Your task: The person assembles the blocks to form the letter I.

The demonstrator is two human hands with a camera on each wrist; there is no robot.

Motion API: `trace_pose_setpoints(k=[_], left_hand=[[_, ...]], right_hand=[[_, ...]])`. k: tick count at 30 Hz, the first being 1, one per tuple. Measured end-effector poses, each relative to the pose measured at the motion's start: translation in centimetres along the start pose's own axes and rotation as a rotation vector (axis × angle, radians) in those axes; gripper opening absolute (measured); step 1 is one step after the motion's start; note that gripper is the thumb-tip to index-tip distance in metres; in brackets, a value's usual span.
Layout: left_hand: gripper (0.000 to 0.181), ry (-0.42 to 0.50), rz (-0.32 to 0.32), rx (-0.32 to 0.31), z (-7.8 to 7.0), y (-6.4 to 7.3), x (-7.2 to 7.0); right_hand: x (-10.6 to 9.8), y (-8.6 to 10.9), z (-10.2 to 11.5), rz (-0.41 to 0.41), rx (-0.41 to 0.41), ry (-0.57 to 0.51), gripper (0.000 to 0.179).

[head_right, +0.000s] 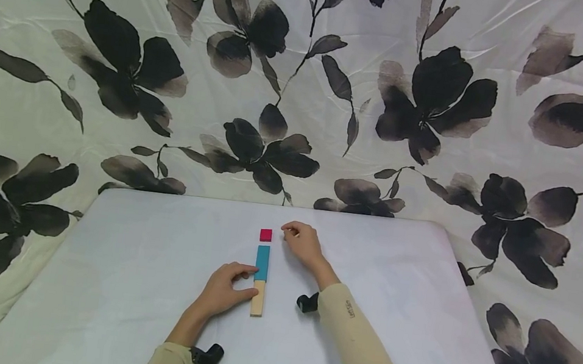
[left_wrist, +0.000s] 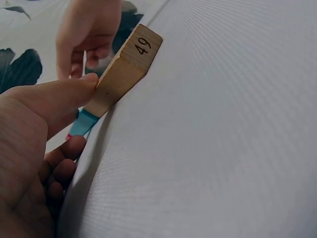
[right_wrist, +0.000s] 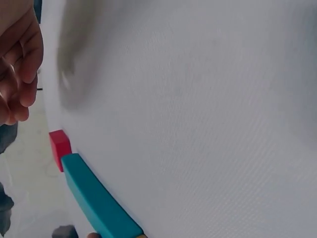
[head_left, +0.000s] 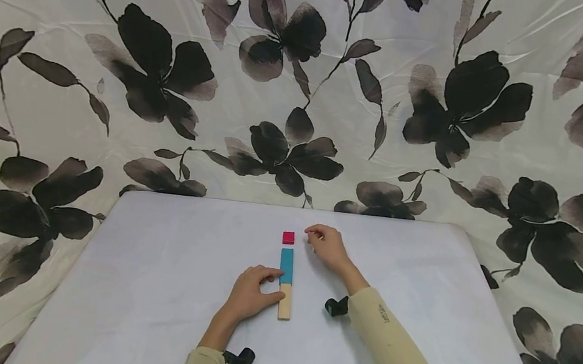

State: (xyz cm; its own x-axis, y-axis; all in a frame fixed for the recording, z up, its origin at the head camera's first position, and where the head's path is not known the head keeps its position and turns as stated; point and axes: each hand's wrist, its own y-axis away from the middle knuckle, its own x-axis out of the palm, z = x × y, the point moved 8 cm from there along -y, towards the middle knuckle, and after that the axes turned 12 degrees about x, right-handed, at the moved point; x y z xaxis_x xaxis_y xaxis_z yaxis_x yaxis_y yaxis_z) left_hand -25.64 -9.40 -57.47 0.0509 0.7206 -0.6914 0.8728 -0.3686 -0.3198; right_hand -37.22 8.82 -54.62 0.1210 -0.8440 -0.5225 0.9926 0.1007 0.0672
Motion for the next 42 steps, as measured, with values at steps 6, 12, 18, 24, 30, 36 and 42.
trace_pose_setpoints(k=[6,12,18,24,30,36,42], left_hand=[[0.046,-0.020,0.027,-0.028,0.5,0.2,0.1],[0.044,-0.024,0.014,-0.008,0.6,0.0,-0.2],[0.044,-0.018,0.004,-0.001,0.6,0.1,-0.3],[0.041,0.067,-0.026,-0.035,1.1,0.1,-0.4],[0.037,0.140,-0.030,-0.048,0.9,-0.4,-0.6],[0.034,0.193,0.001,-0.098,0.5,-0.5,-1.1],[0.034,0.123,0.024,-0.124,0.3,-0.2,-2.5]], right_hand=[[-1.2,0.9,0.5,-0.017,-0.014,0.035,0.018],[-2.6,1.7,1.2,-0.027,-0.026,0.043,0.019],[-3.9,2.5,1.6,-0.014,-0.032,0.082,0.020],[-5.3,3.6,2.3,0.000,-0.071,0.117,0.018],[-6.7,4.5,2.7,0.008,-0.099,0.140,0.015],[-7.9,5.4,2.9,0.006,-0.121,0.178,0.016],[-8.9,6.2,3.1,-0.012,-0.173,0.240,0.018]])
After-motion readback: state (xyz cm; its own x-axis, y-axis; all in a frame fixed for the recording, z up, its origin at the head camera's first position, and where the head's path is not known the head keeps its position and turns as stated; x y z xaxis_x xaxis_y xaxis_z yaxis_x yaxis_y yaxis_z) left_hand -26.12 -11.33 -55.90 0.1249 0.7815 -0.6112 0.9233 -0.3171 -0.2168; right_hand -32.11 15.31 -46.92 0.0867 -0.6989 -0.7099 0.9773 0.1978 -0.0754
